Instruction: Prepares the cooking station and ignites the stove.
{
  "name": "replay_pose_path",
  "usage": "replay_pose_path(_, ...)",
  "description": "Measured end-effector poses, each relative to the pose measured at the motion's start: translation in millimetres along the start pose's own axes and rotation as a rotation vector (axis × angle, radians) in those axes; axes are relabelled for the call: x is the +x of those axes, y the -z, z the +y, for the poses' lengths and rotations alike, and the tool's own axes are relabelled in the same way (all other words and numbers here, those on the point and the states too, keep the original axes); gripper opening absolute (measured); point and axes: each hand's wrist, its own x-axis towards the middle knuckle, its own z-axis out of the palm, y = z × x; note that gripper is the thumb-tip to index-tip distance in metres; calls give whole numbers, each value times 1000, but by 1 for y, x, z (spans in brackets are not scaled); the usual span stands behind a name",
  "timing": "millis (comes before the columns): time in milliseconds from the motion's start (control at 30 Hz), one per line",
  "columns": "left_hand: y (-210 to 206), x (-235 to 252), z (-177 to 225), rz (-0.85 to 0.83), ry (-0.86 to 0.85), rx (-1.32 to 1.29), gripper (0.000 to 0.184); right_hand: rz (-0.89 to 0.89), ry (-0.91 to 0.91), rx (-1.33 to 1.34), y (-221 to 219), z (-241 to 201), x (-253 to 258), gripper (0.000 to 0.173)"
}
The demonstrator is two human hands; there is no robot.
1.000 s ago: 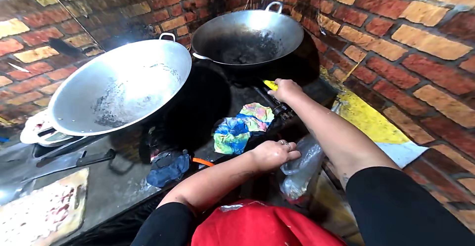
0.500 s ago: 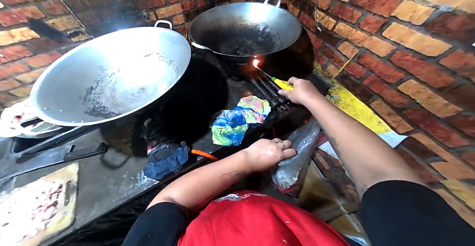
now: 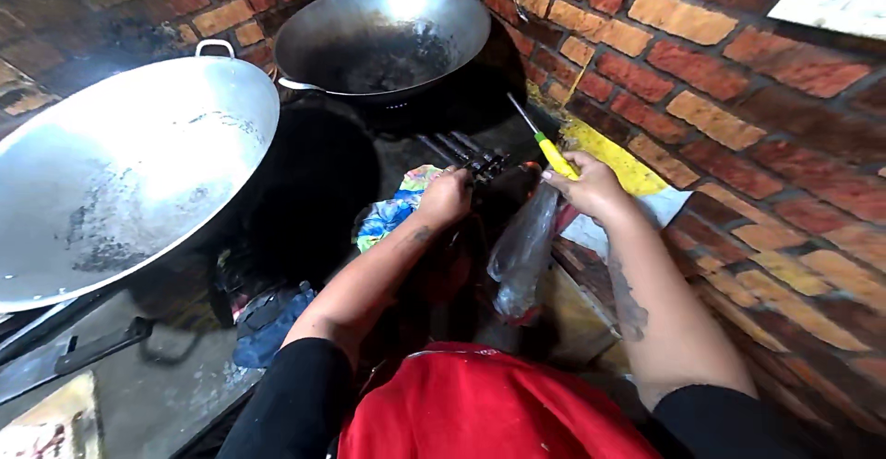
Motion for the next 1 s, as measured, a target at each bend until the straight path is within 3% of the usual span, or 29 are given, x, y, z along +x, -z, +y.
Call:
replay_pose_path(200,-10,64,14,-111,28,172,32,71,-205,271,19,38,-49,46)
replay_pose_path(533,-14,98,57,-312,98,375,27,122,-196,373,24,61,-81,41)
replay_pose_path(833,-18,87,54,-287,-70,469,24,92,-111,424,13,36,-70,40)
replay_pose_path(1000,-1,28,49,-181,-221,381,47,-19,-3,381,-7,11,-56,40)
